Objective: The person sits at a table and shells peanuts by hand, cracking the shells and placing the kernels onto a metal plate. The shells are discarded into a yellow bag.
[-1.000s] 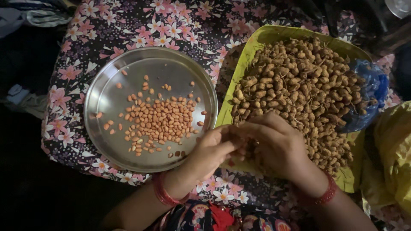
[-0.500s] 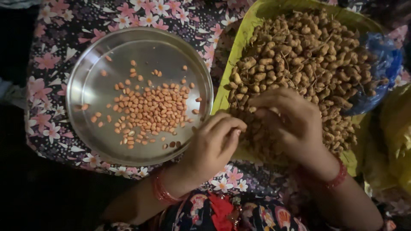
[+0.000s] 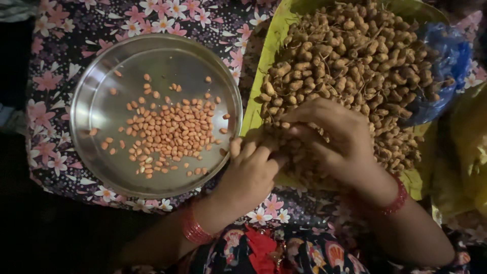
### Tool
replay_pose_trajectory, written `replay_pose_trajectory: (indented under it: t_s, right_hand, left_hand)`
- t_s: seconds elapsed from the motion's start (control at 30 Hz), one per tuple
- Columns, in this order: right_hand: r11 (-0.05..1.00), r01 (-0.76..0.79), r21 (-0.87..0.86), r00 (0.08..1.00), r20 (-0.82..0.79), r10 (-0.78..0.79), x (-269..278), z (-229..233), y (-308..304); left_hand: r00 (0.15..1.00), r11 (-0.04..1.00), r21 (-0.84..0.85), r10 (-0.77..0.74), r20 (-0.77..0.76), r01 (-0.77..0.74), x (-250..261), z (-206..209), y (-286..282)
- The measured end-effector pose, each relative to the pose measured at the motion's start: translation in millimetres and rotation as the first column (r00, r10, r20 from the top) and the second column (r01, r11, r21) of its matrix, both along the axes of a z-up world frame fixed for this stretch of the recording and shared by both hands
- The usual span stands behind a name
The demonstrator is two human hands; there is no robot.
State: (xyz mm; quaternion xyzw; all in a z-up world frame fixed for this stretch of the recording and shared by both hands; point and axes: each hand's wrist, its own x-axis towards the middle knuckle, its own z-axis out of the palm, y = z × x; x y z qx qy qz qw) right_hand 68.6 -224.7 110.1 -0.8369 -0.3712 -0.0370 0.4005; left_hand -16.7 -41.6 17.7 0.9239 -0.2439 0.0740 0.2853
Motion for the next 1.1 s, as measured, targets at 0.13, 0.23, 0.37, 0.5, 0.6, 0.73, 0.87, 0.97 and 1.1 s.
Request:
replay_pose_trajectory:
  t_s: [0.13,0.23,0.37,0.5,0.6,0.73,0.87,0.97,1.1]
  right_hand:
    - [1.000,0.006,0.016,1.000,-0.029,-0.005,0,2,1]
    - [1.000,-0.006,0.025,0.999,-0.034,0.006,0,1,2]
    - [1.000,-0.003,0.011,1.000,-0.020,0.003,0,0,2]
    - [1.000,-0.014,0.027,1.000,0.007,0.014,2,-2,3]
    - [1.000,-0.001,0.021,1.000,-0.003,0.001,1,-4,2]
    - [1.000,-0.007,0.007,1.000,0.030,0.007,2,-7,2]
    - [0.999,-0.017,0.031,1.000,0.024,0.016,3,-8,1]
    - [1.000,-0.011,0.024,1.000,0.016,0.011,2,-7,1]
    - [0.999,-0.024,0.040,1.000,0.003,0.024,2,-3,2]
  left_hand:
    - [0.998,0.998,0.056,-0.026,-0.049,0.028,1,0,-1]
    - [0.998,0.997,0.061,-0.052,-0.017,0.053,2,4,1]
    - [0.996,0.996,0.079,-0.050,0.075,0.044,0,12,3]
    - [0.986,0.991,0.128,-0.047,0.158,0.026,-1,15,2]
    - [0.983,0.981,0.194,-0.057,0.177,0.022,0,14,1]
    - [0.993,0.971,0.222,-0.101,0.065,0.084,2,10,1]
    - [0.989,0.974,0.217,-0.097,0.107,0.072,2,7,2]
    - [0.985,0.994,0.106,-0.047,0.168,0.030,3,6,1]
    - [0.993,0.999,0.033,-0.021,0.114,0.018,5,5,-1]
